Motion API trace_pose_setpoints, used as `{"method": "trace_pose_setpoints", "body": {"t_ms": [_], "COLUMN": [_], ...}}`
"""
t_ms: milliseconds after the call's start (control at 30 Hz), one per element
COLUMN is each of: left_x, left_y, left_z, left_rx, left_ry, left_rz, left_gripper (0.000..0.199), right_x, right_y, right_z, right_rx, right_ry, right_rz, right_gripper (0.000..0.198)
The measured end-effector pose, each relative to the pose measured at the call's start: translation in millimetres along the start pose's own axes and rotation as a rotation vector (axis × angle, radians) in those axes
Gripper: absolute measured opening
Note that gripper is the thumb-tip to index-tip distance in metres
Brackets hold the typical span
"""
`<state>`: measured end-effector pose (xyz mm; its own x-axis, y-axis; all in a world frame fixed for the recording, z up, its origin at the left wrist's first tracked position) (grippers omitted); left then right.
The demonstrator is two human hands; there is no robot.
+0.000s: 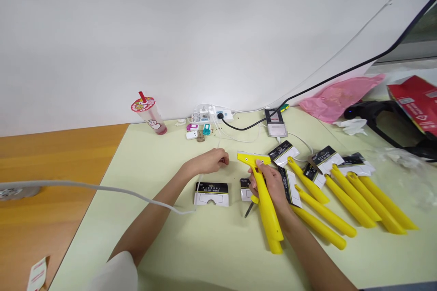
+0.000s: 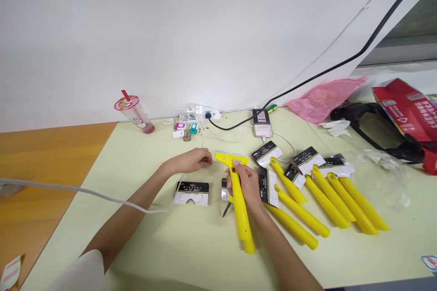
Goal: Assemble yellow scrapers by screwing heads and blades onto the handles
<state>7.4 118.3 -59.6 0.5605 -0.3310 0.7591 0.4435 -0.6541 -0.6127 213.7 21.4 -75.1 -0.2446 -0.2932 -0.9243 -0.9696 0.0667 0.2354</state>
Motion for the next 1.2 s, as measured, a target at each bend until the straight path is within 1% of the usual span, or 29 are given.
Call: {"method": "trace_pose_setpoints", "body": {"t_ms": [133,267,467,633,733,867,1100,1200], "left_x": [2,3,7,11,12,11,13,13], "left_y": [2,6,11,9,8,7,3,4], "left_z": [0,3,5,5,5,6,5,4], "left_rx": [0.017,0.047,0.042,0.068,0.086,0.112,0.214,0.210], "left_ry": [0.013,0.059,0.104,0.101,0.099,0.099,0.103,0.093], "left_rz": [0.018,0.033,0.089,0.017,-0.049,-0.093,-0.111,-0.116], "left_gripper": [0.026,0.031,0.035,0.033,0.034,0.029,0.027,0.027], "right_x": [4,7,-5,-19,-26,-31,-27,-26], "right_y": [-7,-6,0,0,-3,-5,-6,-6], "right_z": [5,5,-7,-15,-17,-18,-16,-16], "right_rx": [0.003,0.023,0.181,0.256,0.273,0.294,0.271,0.285], "right_ry": [-0.012,0.001,-0.052,-0.127,-0.174,-0.201,-0.149,-0.139], "right_rz": [0.006,0.012,-0.018,-0.044,-0.026,0.002,0.019,0.037], "right_gripper": [0.057,0.056,0.055,0.055,0.056,0.056,0.053,0.052]}}
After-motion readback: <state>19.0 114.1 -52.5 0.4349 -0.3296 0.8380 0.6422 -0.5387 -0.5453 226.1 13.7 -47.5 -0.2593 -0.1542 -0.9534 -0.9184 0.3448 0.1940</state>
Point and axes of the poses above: each hand's wrist, its own z-axis towards the middle knuckle, its own y-axis out of the palm, x = y × z, the point moved 3 cm from there along z, towards the middle knuckle, and after that the axes turned 11 degrees about -z, right-handed, at the moved point
